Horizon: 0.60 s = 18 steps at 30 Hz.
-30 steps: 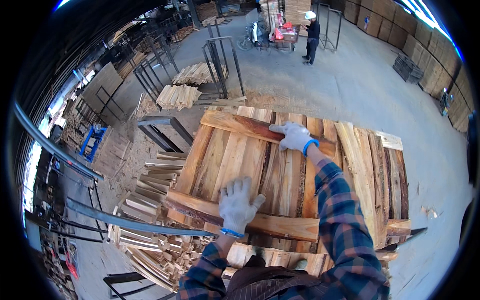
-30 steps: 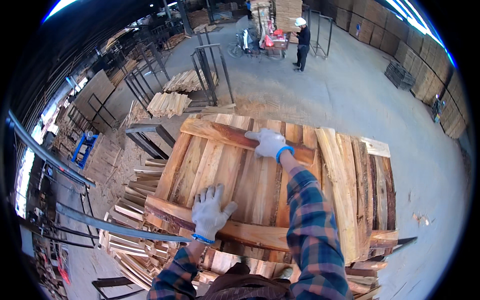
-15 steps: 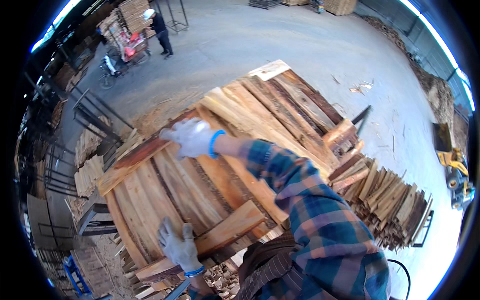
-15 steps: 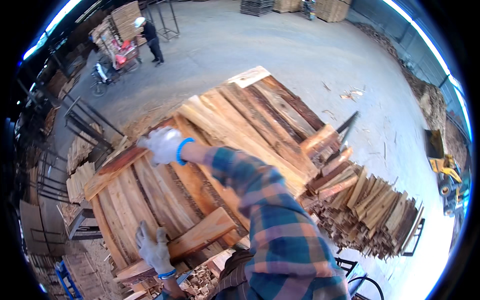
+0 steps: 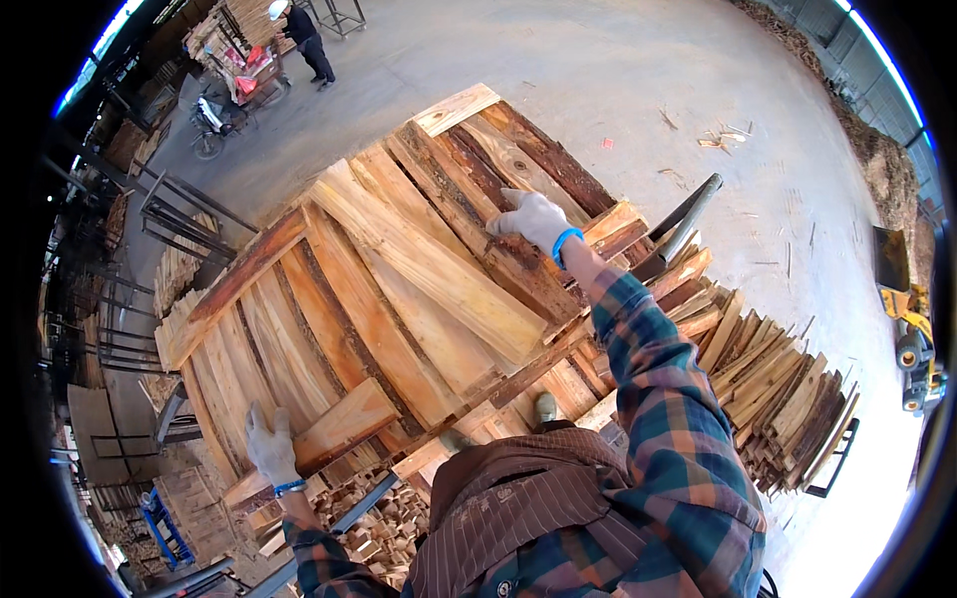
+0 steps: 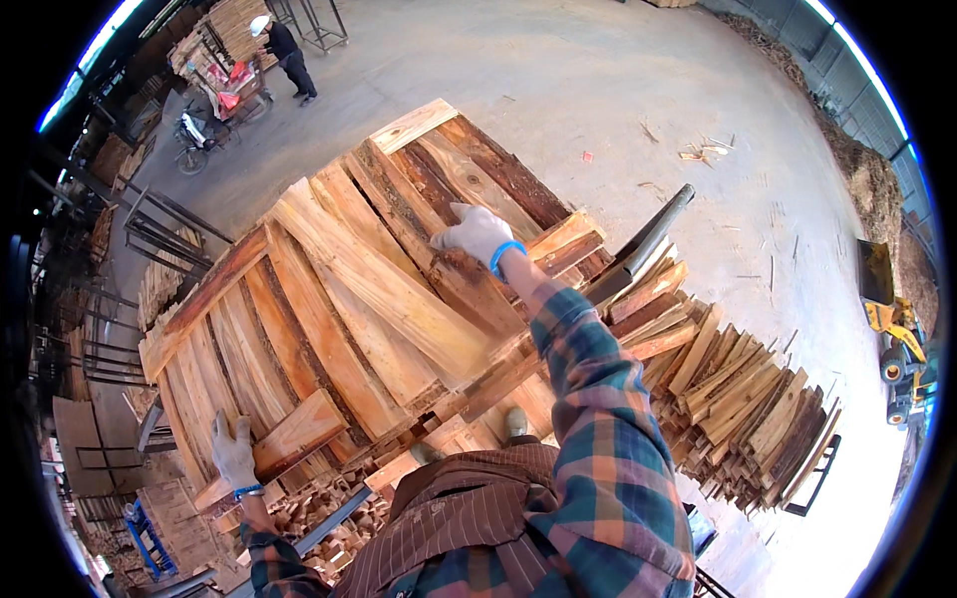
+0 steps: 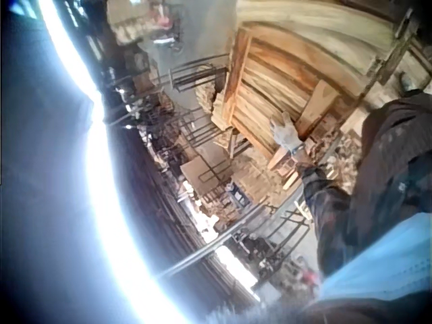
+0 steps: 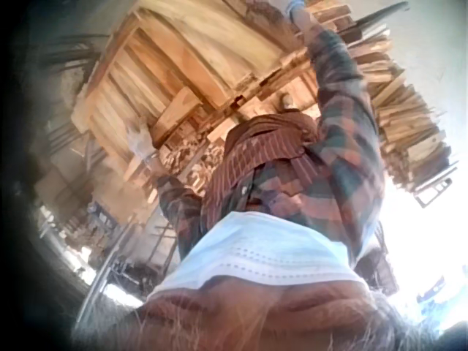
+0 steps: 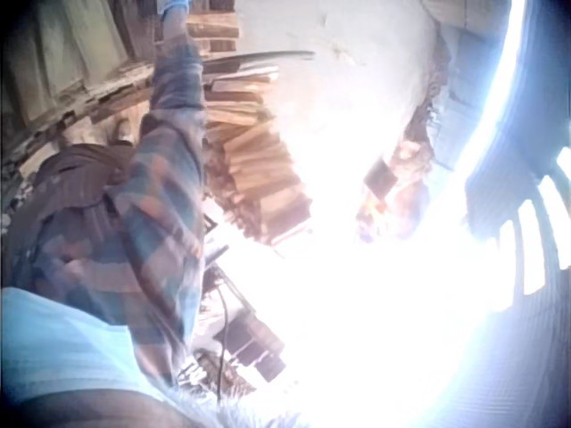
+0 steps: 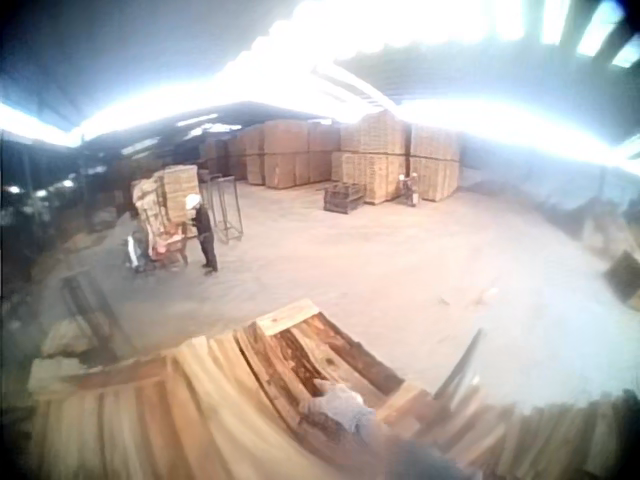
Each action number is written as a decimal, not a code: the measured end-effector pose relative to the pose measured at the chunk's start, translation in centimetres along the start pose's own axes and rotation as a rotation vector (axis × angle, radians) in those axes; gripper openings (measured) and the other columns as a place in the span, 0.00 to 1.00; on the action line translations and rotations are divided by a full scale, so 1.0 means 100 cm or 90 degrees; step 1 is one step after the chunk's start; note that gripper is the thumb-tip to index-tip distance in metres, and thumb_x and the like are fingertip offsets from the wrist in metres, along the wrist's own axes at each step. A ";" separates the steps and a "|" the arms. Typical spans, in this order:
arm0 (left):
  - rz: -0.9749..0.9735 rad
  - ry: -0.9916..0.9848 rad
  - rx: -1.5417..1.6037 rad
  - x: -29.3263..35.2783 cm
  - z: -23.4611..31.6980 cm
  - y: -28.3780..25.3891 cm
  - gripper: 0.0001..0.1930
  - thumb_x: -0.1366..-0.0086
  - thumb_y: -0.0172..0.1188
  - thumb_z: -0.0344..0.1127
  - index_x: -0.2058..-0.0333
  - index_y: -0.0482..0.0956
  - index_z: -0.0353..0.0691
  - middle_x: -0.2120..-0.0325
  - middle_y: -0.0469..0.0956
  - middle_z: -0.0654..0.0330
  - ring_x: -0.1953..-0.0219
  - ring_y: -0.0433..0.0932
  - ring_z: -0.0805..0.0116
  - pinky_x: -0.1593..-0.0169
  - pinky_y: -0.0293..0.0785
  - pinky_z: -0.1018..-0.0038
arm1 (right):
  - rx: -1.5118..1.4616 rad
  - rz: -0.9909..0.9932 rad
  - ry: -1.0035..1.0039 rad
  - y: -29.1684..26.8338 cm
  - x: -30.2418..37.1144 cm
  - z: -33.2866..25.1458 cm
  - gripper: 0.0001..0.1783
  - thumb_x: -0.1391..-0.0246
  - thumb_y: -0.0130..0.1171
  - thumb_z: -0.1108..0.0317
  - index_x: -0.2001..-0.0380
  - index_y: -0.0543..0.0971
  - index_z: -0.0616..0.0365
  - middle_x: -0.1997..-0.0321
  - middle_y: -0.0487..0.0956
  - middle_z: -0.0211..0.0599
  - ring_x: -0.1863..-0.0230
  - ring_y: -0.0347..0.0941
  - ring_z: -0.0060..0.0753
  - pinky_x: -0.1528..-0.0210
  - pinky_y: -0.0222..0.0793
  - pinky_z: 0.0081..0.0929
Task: The person repeatedly picks up wooden planks from a large pile and places them onto a metal rack. They handle the planks one by one or in small groups, aligning them on the rack to build a neat stack.
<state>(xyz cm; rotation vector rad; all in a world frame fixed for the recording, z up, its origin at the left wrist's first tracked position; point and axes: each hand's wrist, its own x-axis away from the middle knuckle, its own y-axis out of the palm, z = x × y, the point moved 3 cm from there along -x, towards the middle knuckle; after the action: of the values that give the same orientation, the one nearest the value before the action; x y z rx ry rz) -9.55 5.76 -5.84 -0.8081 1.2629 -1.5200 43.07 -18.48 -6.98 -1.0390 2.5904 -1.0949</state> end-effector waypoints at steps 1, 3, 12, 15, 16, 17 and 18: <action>0.004 -0.046 0.084 0.000 -0.001 -0.002 0.33 0.34 0.58 0.54 0.39 0.70 0.37 0.40 0.70 0.42 0.40 0.70 0.45 0.39 0.66 0.60 | -0.034 -0.036 0.034 -0.007 0.002 -0.014 0.40 0.58 0.69 0.52 0.40 0.74 0.56 0.46 0.79 0.49 0.44 0.76 0.47 0.42 0.70 0.38; 0.060 -0.077 0.228 0.006 0.031 -0.010 0.33 0.34 0.58 0.55 0.40 0.72 0.35 0.43 0.73 0.43 0.42 0.74 0.48 0.41 0.69 0.63 | 0.039 -0.050 -0.017 -0.035 0.005 -0.042 0.39 0.58 0.68 0.54 0.40 0.74 0.54 0.47 0.80 0.49 0.45 0.76 0.47 0.44 0.71 0.39; 0.023 0.135 0.077 0.042 0.173 0.030 0.32 0.35 0.60 0.52 0.40 0.71 0.37 0.40 0.71 0.45 0.38 0.68 0.46 0.38 0.67 0.58 | 0.226 -0.101 -0.302 -0.037 0.046 -0.058 0.27 0.44 0.59 0.53 0.44 0.72 0.52 0.58 0.79 0.46 0.58 0.79 0.46 0.60 0.77 0.42; 0.014 0.149 0.043 0.041 0.177 0.034 0.30 0.36 0.61 0.52 0.41 0.72 0.39 0.42 0.72 0.45 0.39 0.68 0.45 0.38 0.67 0.57 | 0.297 -0.041 -0.128 -0.040 0.045 -0.046 0.38 0.47 0.62 0.47 0.37 0.65 0.53 0.53 0.76 0.53 0.57 0.78 0.51 0.59 0.77 0.44; 0.007 0.141 0.062 0.042 0.177 0.035 0.30 0.37 0.61 0.52 0.42 0.72 0.39 0.42 0.72 0.45 0.39 0.68 0.45 0.38 0.67 0.57 | 0.321 -0.023 -0.068 -0.040 0.045 -0.040 0.42 0.48 0.62 0.46 0.35 0.63 0.53 0.51 0.75 0.55 0.57 0.78 0.52 0.59 0.77 0.45; 0.001 0.145 0.054 0.042 0.182 0.035 0.30 0.37 0.61 0.52 0.42 0.72 0.39 0.42 0.72 0.45 0.39 0.68 0.46 0.38 0.67 0.57 | 0.401 0.019 -0.129 -0.029 0.041 -0.035 0.48 0.51 0.64 0.47 0.32 0.57 0.55 0.51 0.74 0.57 0.58 0.78 0.54 0.62 0.77 0.47; -0.005 0.149 0.046 0.041 0.186 0.035 0.30 0.37 0.61 0.52 0.42 0.72 0.39 0.42 0.72 0.45 0.38 0.68 0.46 0.38 0.67 0.58 | 0.476 0.025 -0.141 -0.012 0.037 -0.029 0.49 0.52 0.65 0.48 0.32 0.56 0.55 0.50 0.74 0.58 0.58 0.78 0.54 0.62 0.77 0.46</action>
<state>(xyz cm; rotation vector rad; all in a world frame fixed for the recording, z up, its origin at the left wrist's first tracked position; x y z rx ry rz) 7.04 -4.20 -5.03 -0.6012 1.3654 -1.6942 39.87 -19.85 -3.58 -0.8423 1.7676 -1.6316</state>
